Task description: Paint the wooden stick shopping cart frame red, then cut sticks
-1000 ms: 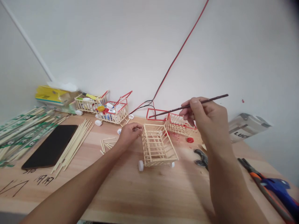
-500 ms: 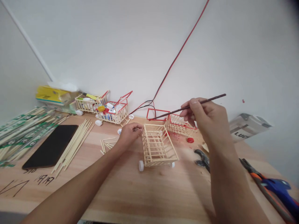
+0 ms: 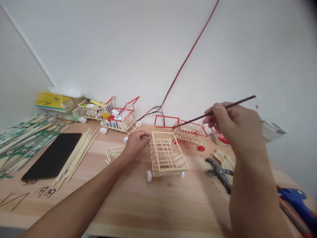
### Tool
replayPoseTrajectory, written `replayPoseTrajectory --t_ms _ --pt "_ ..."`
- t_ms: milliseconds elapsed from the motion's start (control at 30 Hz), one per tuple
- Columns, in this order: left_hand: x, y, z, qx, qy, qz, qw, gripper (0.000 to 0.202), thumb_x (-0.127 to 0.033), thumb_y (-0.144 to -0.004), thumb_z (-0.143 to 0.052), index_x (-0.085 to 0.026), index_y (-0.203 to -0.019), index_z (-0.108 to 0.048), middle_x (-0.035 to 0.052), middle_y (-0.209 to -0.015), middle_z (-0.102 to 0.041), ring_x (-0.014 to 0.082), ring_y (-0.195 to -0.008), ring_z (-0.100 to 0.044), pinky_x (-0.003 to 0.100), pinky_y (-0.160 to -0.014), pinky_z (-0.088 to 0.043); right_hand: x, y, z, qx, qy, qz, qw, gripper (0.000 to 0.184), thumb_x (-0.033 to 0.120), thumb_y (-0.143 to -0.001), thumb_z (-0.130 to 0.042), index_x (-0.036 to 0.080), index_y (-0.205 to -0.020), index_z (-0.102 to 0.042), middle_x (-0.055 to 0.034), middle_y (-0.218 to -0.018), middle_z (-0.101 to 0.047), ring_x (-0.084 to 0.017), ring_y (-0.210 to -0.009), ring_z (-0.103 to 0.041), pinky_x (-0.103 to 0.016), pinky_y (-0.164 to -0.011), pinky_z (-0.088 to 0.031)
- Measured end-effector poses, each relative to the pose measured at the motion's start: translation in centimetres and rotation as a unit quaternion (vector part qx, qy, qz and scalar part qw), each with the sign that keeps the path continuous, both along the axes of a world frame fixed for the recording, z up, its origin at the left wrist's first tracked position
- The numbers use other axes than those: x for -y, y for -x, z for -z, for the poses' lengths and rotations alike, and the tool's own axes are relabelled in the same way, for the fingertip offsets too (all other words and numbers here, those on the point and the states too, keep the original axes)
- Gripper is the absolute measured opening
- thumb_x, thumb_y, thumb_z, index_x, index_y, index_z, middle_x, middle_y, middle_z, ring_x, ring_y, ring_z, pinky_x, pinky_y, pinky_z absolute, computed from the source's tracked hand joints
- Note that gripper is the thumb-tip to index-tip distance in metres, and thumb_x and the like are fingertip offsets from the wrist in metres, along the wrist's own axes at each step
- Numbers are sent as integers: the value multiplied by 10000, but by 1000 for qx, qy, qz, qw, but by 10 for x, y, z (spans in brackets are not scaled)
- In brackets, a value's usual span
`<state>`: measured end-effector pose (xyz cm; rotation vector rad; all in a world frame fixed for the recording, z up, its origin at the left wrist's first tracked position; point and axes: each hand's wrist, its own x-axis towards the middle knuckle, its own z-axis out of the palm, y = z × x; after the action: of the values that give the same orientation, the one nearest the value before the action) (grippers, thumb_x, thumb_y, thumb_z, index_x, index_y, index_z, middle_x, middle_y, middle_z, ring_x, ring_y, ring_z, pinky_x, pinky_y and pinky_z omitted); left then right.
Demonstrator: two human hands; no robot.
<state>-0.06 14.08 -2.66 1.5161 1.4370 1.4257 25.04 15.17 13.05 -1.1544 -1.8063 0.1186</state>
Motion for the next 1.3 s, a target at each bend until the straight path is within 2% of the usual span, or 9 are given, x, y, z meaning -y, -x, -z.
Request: replayPoseTrajectory --t_ms 200,333,467,667,933,1100,1300 --pt "0 0 0 -9 6 -4 1000 217 -206 -710 -563 -158 -831 -737 21 -779 -723 124 -634 -597 216 -583 -459 23 6 -9 82 -36 26 996 330 290 -933 -495 256 -650 -663 13 -704 -719 -133 -545 -634 -294 -560 -461" --pt "1 -1 -2 -8 7 -2 1000 213 -195 -699 -559 -157 -818 -732 20 -767 -716 128 -637 -600 219 -587 -461 32 6 -11 122 -74 13 990 321 292 -937 -492 260 -666 -660 20 -737 -731 -136 -514 -611 -309 -523 -420" --pt "1 -1 -2 -13 -3 -4 1000 199 -202 -708 -563 -167 -813 -729 14 -745 -713 132 -639 -606 220 -591 -467 30 4 -9 145 -58 9 988 304 303 -937 -501 260 -683 -663 26 -716 -723 -126 -470 -578 -313 -514 -394" --pt "0 0 0 -25 -1 -9 1000 201 -199 -716 -567 -169 -824 -734 11 -752 -718 129 -637 -610 216 -588 -469 25 5 -8 126 -47 7 991 296 326 -937 -510 257 -700 -675 9 -741 -724 -142 -541 -630 -306 -551 -425" --pt "0 -1 -1 -11 14 -12 1000 215 -167 -694 -552 -160 -812 -732 11 -761 -720 117 -611 -595 206 -568 -458 30 8 -11 74 -45 27 996 282 378 -937 -512 260 -750 -686 2 -672 -706 -145 -554 -646 -296 -539 -463" --pt "-1 0 1 -18 -5 -5 1000 211 -176 -706 -559 -169 -821 -736 13 -773 -728 128 -645 -612 214 -594 -471 24 8 -8 93 -32 38 994 333 443 -940 -496 243 -757 -688 -7 -632 -705 -158 -550 -664 -314 -601 -476" --pt "0 -1 0 -14 4 -5 1000 208 -180 -710 -563 -159 -827 -734 13 -798 -728 123 -659 -611 213 -613 -466 15 8 -4 88 -4 35 995 323 444 -932 -494 243 -767 -687 -7 -637 -713 -182 -576 -687 -320 -618 -510"
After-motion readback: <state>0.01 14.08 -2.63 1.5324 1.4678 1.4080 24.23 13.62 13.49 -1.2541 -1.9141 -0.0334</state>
